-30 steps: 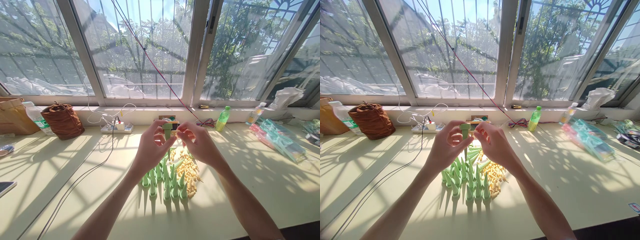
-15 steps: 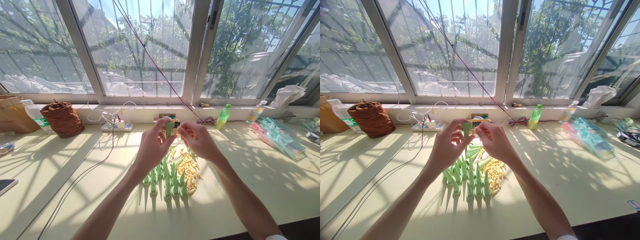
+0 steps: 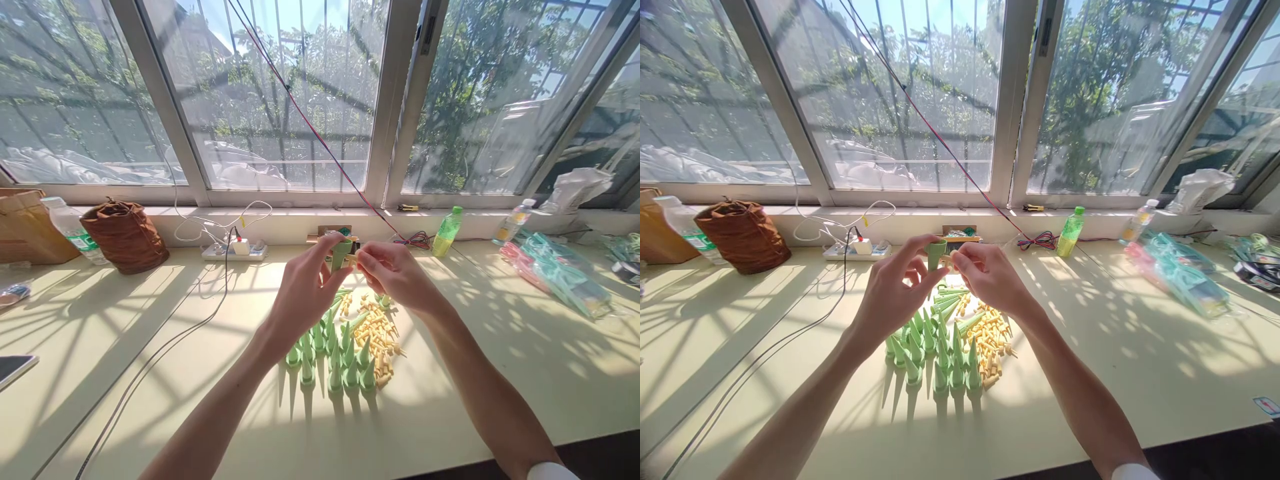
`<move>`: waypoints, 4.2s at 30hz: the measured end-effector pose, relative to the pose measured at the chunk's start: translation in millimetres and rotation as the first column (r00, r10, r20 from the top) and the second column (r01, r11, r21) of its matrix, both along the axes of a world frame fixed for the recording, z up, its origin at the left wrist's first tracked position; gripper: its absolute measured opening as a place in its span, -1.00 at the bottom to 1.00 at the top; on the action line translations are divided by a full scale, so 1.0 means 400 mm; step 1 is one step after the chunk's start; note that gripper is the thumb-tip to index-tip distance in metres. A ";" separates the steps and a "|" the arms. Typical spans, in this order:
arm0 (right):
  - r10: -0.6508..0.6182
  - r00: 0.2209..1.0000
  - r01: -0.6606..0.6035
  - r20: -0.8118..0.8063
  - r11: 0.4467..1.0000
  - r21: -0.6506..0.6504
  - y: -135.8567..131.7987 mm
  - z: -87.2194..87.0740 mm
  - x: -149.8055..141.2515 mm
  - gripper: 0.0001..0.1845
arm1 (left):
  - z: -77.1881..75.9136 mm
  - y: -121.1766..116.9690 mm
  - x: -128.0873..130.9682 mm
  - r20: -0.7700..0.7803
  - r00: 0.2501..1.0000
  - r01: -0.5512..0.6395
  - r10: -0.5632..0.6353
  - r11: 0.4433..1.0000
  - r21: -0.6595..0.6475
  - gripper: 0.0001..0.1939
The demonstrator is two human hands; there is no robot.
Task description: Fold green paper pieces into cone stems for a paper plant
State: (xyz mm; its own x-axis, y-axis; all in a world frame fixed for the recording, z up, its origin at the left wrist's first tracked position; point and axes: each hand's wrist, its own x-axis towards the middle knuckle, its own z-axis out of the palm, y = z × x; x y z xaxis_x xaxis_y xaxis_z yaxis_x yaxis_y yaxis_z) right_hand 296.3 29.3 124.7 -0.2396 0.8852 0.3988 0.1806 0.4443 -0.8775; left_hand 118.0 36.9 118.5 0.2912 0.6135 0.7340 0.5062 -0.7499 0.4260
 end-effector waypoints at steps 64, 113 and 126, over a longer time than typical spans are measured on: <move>-0.385 0.908 0.416 -0.163 0.874 0.250 -0.182 -0.054 -0.011 -0.84 | 0.032 -0.027 -0.012 0.169 0.963 0.265 -0.208 0.845 -0.465 -0.65; -0.309 0.719 0.238 0.622 0.951 0.198 0.063 -0.312 0.056 -0.82 | 0.051 -0.036 -0.035 -0.073 0.993 0.074 -0.097 0.961 -0.268 -0.72; -0.046 0.632 -0.039 0.773 0.995 0.091 0.215 -0.393 -0.043 -0.70 | 0.053 -0.031 -0.044 -0.079 0.991 0.082 -0.110 0.952 -0.294 -0.72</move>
